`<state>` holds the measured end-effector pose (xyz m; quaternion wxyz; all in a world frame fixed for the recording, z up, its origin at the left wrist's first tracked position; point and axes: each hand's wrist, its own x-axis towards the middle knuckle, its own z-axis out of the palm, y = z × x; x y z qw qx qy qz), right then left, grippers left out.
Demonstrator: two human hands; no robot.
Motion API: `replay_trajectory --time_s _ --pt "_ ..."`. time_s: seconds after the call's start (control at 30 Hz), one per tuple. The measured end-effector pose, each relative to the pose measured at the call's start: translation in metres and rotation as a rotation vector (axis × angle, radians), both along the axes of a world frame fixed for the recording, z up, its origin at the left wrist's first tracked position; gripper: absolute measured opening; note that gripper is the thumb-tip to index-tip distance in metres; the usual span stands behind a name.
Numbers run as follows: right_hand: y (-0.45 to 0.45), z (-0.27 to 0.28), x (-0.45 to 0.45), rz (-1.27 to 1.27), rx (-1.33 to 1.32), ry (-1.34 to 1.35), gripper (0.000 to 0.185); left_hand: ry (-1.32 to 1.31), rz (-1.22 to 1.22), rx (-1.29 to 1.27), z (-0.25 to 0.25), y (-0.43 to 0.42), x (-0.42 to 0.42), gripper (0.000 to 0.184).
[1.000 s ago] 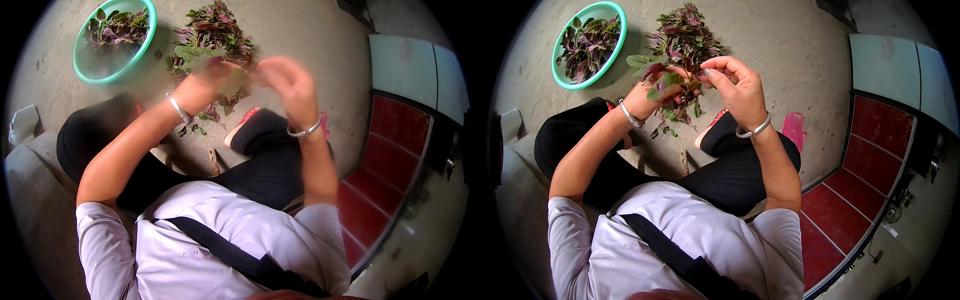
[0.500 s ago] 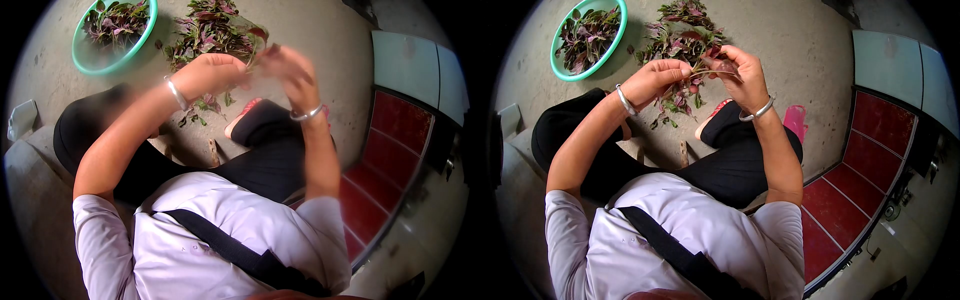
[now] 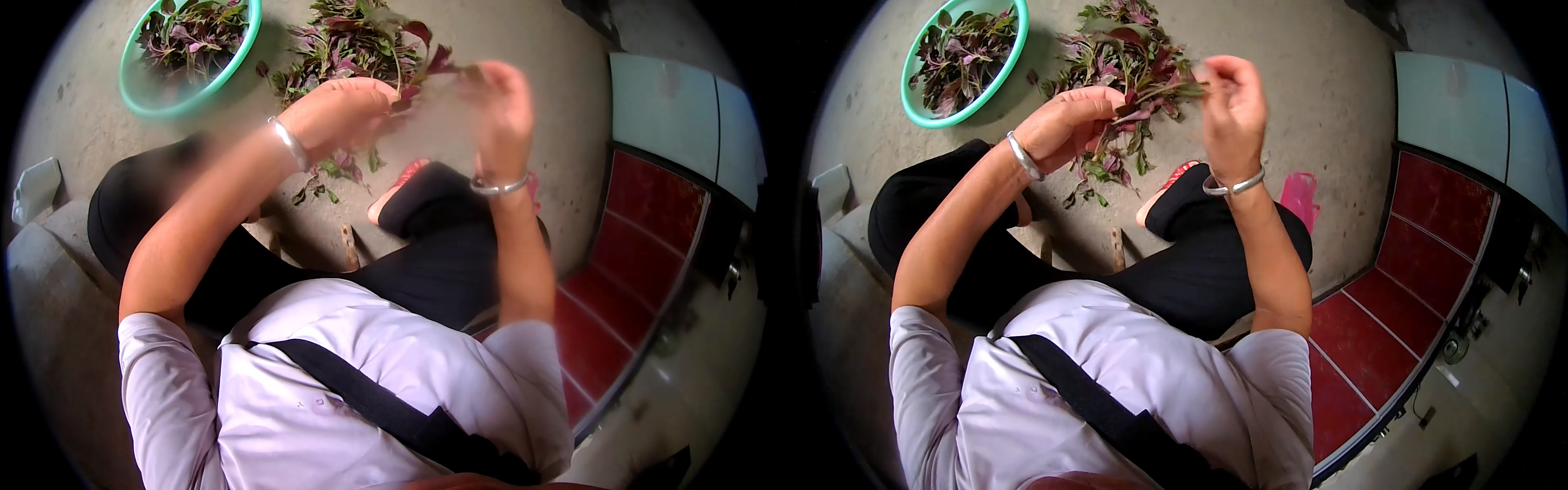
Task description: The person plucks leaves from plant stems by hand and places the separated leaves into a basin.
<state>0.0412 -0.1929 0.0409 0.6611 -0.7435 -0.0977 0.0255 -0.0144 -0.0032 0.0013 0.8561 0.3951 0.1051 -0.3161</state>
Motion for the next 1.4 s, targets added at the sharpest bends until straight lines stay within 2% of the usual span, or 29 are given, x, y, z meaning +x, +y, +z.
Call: replay_trajectory --time_s 0.07,0.1,0.2,0.23,0.33,0.47,0.57,0.67,0.77,0.87,1.0,1.07,1.13,1.2,1.27,1.3,1.37,1.4 --pt "-0.003 0.005 -0.001 -0.222 0.035 -0.118 0.018 0.043 0.102 0.019 0.0 0.0 0.001 0.01" --pt "-0.005 0.005 0.0 -0.258 0.005 -0.198 0.012 0.022 0.123 0.006 -0.001 0.001 0.001 0.009" --pt "-0.004 0.012 -0.006 -0.001 -0.361 -0.251 0.01 0.051 0.167 0.055 -0.002 -0.002 0.004 0.008" --pt "0.0 0.009 -0.008 0.103 -0.367 -0.166 0.016 0.039 0.164 0.067 -0.002 -0.002 0.003 0.008" --pt "0.017 0.003 -0.02 0.191 -0.231 0.04 0.013 0.011 0.142 0.116 -0.001 -0.005 0.001 0.008" --pt "0.012 -0.009 -0.02 0.128 -0.202 0.05 0.019 0.017 0.178 0.176 0.006 -0.008 0.0 0.007" --pt "0.016 -0.002 -0.019 0.103 -0.003 0.268 0.018 0.014 0.206 0.175 0.003 -0.005 0.001 0.008" --pt "0.024 0.01 -0.018 0.22 -0.025 0.257 0.013 -0.005 0.202 0.179 0.008 -0.007 0.0 0.009" --pt "0.022 0.003 -0.02 0.194 -0.04 0.232 0.012 -0.023 0.179 0.212 0.003 -0.008 0.0 0.009" --pt "0.021 0.005 -0.021 0.136 0.071 0.31 0.014 0.028 0.227 0.233 -0.002 -0.007 0.002 0.009" --pt "0.019 0.012 -0.027 0.335 0.019 0.033 0.013 0.107 0.35 0.278 -0.005 -0.004 0.006 0.008" --pt "0.019 0.017 -0.037 0.475 0.059 0.045 0.011 0.152 0.383 0.169 -0.003 0.001 0.008 0.008" --pt "0.019 0.017 -0.041 0.616 -0.081 -0.128 0.01 0.196 0.44 0.043 -0.005 0.004 0.01 0.008" --pt "0.023 0.024 -0.051 0.666 -0.104 -0.092 0.01 0.168 0.468 0.068 -0.012 0.011 0.012 0.008" --pt "0.024 0.02 -0.051 0.727 -0.272 -0.261 0.011 0.125 0.462 0.074 -0.014 0.018 0.015 0.008" --pt "0.022 0.015 -0.05 0.732 -0.369 -0.234 0.012 0.133 0.5 0.094 -0.007 0.016 0.015 0.01" --pt "0.014 0.001 -0.045 0.725 -0.565 -0.177 0.014 0.054 0.38 0.056 -0.01 0.019 0.016 0.012" --pt "0.01 -0.007 -0.041 0.646 -0.561 -0.165 0.015 0.014 0.316 0.035 -0.011 0.019 0.018 0.013"
